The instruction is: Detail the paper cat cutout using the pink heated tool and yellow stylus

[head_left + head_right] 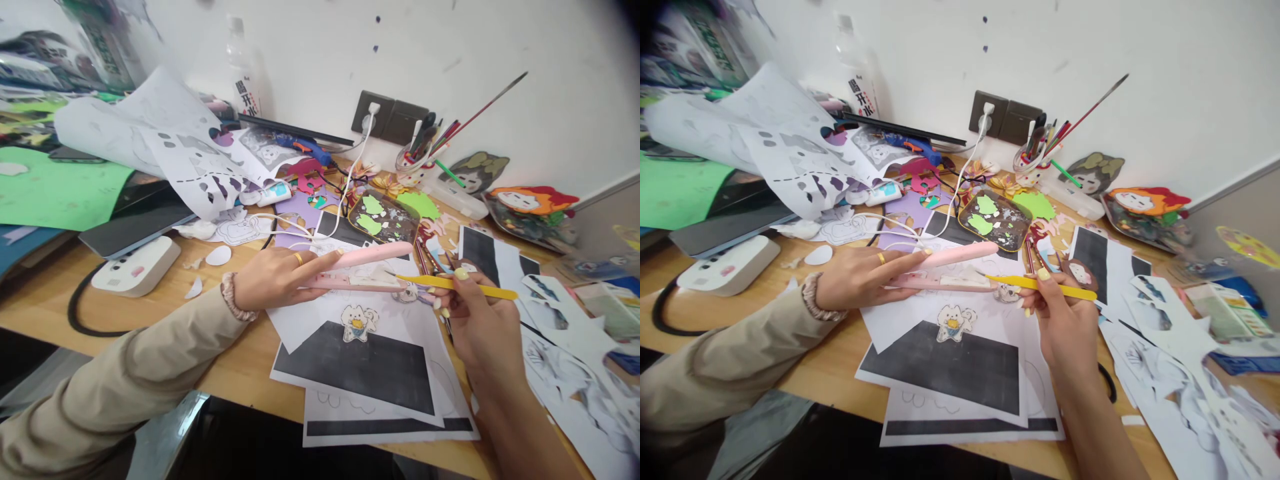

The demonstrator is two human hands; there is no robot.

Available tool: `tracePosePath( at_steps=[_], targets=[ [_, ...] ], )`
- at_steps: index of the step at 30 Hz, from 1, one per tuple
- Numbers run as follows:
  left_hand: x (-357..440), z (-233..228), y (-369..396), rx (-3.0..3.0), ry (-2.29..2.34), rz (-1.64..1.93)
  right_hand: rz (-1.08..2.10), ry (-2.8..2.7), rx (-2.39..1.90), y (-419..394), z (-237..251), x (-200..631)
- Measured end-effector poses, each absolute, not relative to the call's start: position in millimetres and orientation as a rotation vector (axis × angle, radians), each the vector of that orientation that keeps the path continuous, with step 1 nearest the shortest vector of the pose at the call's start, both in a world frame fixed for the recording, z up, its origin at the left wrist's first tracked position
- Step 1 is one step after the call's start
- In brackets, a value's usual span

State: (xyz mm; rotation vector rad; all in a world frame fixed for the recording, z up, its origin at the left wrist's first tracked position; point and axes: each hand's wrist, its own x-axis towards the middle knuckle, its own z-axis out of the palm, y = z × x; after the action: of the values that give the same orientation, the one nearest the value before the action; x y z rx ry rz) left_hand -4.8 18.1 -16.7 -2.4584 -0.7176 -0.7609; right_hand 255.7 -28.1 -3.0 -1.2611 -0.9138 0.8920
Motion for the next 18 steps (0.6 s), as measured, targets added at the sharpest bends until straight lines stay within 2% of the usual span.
tracePosePath(
  at_steps=[18],
  targets=[
    [-4.1, -16.1, 16.8, -2.431, -0.715, -0.766, 0.942, -0.901, -1.256, -26.9, -4.7, 257.3]
  ],
)
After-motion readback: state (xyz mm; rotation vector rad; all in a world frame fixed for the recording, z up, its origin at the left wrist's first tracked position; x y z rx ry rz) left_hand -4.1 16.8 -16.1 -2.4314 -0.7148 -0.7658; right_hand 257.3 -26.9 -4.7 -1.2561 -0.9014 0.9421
